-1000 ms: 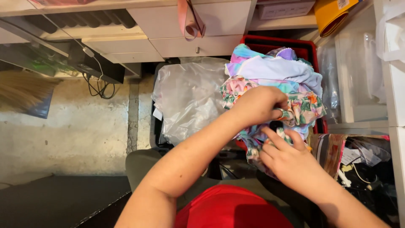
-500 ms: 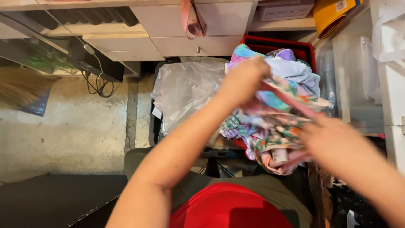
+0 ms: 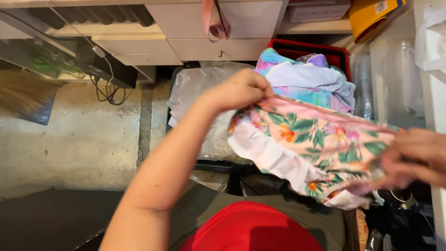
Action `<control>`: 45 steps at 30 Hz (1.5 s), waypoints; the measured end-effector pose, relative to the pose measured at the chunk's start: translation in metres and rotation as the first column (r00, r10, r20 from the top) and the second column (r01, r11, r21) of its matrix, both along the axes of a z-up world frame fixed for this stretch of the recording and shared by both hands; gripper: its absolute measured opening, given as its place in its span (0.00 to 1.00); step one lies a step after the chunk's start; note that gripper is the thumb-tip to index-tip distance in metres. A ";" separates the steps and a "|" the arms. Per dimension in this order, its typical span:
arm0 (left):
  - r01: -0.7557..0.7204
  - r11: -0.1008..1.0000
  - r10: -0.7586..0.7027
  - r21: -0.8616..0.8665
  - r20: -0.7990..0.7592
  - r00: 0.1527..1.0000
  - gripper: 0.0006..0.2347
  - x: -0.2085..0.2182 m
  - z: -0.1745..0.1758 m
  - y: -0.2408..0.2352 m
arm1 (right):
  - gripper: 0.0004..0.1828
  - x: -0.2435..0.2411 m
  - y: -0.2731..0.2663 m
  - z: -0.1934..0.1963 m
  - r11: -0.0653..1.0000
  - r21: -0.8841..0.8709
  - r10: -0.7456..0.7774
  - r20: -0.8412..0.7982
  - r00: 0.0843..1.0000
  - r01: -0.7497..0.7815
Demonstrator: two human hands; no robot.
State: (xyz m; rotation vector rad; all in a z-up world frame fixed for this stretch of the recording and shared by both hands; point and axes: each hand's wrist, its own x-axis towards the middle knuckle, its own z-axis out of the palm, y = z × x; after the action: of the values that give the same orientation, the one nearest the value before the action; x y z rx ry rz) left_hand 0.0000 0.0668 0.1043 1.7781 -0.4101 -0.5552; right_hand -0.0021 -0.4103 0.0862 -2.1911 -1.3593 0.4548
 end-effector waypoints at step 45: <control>-0.118 0.990 0.093 0.080 0.265 0.960 0.08 -0.062 -0.059 -0.088 | 0.05 -0.085 0.148 -0.045 0.774 0.438 -0.481 -0.065 0.875 0.458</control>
State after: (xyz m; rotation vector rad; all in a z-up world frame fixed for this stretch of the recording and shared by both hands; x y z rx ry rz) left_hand -0.0615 -0.0211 0.0451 1.9606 -0.4725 -0.2679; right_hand -0.0871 -0.2623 0.0408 -2.0519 -0.7774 -0.0992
